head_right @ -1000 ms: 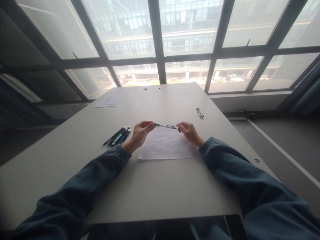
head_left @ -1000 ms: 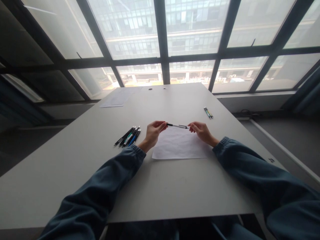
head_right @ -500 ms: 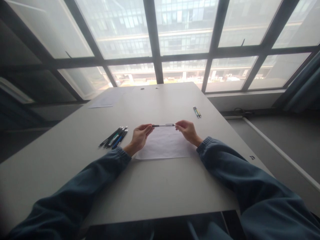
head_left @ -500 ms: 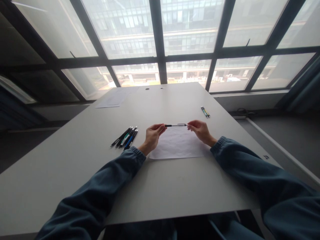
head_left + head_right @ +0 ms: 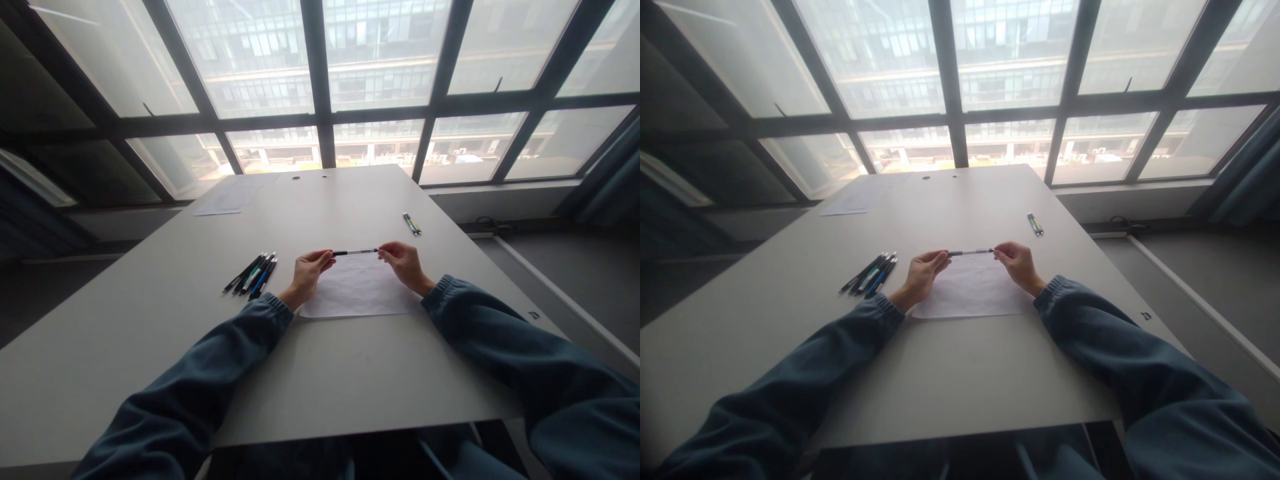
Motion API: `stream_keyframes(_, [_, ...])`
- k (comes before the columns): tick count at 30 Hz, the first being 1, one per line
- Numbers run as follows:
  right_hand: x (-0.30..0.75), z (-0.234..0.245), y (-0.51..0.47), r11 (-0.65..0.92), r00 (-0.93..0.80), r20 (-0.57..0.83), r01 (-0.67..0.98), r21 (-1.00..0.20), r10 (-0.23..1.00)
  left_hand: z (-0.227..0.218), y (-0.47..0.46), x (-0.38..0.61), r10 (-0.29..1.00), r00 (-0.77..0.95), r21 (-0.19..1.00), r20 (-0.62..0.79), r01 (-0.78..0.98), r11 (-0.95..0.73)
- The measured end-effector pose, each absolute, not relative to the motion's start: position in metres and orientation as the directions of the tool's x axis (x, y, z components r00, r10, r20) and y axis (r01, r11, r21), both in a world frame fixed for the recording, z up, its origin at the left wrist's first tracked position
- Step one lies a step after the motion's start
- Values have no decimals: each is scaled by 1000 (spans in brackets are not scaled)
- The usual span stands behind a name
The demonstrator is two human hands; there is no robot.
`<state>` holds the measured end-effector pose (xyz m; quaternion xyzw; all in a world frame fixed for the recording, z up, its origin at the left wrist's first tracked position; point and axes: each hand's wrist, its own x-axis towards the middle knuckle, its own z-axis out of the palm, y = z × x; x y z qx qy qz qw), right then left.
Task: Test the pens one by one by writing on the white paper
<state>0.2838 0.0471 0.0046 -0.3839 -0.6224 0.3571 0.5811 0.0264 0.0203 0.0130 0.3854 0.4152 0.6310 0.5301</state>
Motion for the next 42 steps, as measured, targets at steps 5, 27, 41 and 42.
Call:
stream_keyframes(5, [287,-3,50,468,-32,467,81,-880,884,11,20,27,978,-166,971,127,-179,-156])
stream_keyframes(27, [287,4,46,421,-24,422,-46,-906,906,19,13,28,922,-174,938,345,39,-343])
stream_keyframes(41, [288,-1,49,449,-14,449,-12,-893,893,11,19,21,871,-125,867,475,234,-440])
stream_keyframes(42, [288,-1,49,451,-16,451,-9,-892,892,11,19,21,872,-125,867,474,239,-437])
